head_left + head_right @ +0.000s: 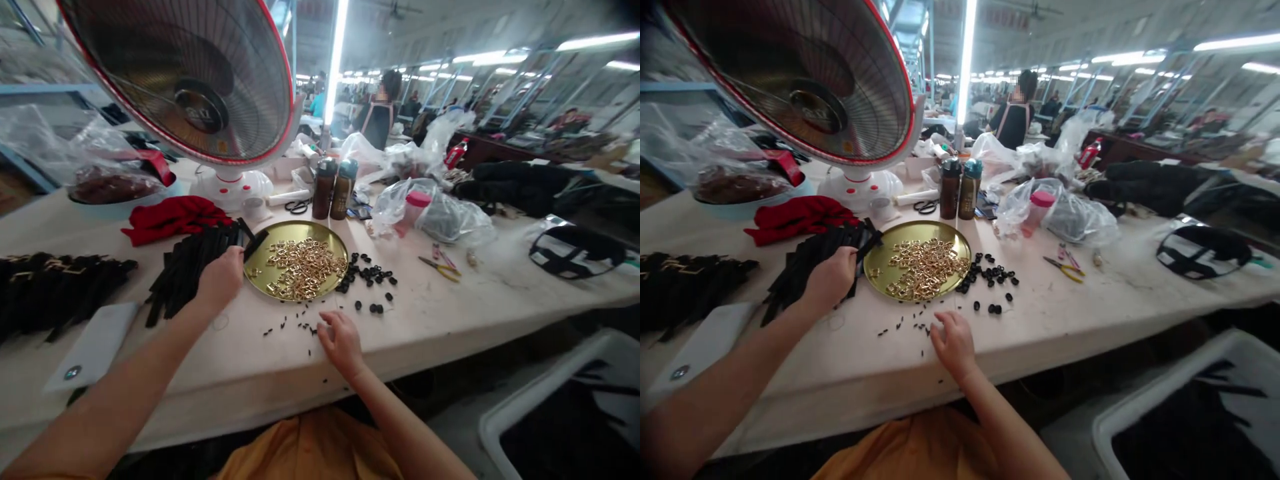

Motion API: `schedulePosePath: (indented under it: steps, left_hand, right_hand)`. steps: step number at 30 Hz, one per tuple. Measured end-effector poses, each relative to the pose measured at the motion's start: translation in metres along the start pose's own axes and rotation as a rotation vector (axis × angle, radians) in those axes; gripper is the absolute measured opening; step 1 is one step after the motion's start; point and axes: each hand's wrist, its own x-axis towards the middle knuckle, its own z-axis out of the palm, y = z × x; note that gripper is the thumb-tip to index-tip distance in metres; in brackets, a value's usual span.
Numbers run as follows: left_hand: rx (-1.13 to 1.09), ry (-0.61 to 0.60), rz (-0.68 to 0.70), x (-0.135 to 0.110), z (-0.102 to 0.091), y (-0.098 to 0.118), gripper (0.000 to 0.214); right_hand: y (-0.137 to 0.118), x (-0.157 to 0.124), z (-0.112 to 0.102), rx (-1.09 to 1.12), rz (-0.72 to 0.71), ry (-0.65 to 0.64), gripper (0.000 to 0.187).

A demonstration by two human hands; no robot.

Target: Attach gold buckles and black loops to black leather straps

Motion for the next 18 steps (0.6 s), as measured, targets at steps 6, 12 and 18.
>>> schedulePosePath:
  steps: [6, 12, 18]
  left_hand:
    - [-0.973, -0.543, -0.146, -0.067, 0.048, 0.094, 0.028]
    - [-1.602, -0.848, -0.694, -0.108, 0.062, 0.126, 0.02]
    - [-1.929, -0.992, -0.798, -0.119, 0.045, 0.127, 0.03]
  right_hand:
    - [0.016, -0.007, -0.014, 0.204, 0.034, 0.074, 0.019]
    - [0.064, 0.006, -0.058, -0.086, 0.065, 0.109, 0.02]
    - [0.077, 0.037, -0.07, -0.546, -0.123, -0.225, 0.013]
